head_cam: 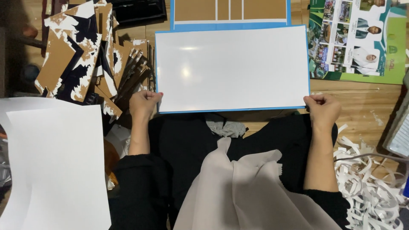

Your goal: Assembling folders by applying adhesive with a roller, placing paper sheets, and smoothing them with a cloth.

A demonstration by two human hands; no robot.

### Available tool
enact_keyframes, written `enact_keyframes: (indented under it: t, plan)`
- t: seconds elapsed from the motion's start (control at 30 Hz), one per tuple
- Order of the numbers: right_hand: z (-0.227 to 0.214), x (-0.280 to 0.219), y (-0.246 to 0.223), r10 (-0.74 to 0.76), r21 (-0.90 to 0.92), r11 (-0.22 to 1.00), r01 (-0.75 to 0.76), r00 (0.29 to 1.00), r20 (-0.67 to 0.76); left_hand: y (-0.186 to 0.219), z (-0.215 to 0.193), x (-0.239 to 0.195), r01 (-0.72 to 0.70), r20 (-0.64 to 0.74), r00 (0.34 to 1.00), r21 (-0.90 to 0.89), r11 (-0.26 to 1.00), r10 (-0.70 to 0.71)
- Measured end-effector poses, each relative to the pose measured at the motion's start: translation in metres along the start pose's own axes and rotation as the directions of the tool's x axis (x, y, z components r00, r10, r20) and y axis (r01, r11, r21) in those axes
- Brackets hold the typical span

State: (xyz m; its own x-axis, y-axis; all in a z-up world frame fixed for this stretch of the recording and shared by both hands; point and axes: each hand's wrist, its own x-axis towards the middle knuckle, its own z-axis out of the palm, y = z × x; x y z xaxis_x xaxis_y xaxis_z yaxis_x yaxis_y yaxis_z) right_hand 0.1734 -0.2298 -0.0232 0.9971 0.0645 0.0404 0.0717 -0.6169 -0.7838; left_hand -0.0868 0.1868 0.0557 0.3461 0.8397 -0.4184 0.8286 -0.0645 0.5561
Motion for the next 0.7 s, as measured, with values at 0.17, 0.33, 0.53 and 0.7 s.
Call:
enact_keyframes:
  t: [0.17,0.33,0.53,0.7]
  plan:
    - [0.002,0.001,-0.001,-0.030,-0.044,0.999,0.030,0.999,-0.013,-0.011,0.002,0.008,-0.016,0.027,0.999,-0.015,1.000,0.017]
    - [-0.002,-0.002,-0.017,0.052,0.036,0.998,-0.052,0.999,0.001,-0.044,0.015,0.038,-0.192,-0.034,0.981,-0.064,0.979,0.190]
    - [-0.001,0.004,-0.007,0.084,0.100,0.991,-0.089,0.995,0.047,-0.039,0.014,0.029,-0.198,-0.045,0.980,-0.090,0.976,0.194]
    - [-0.003,0.005,-0.006,0.101,0.075,0.991,-0.106,0.993,0.065,-0.032,0.010,0.024,-0.217,-0.032,0.976,-0.103,0.971,0.215]
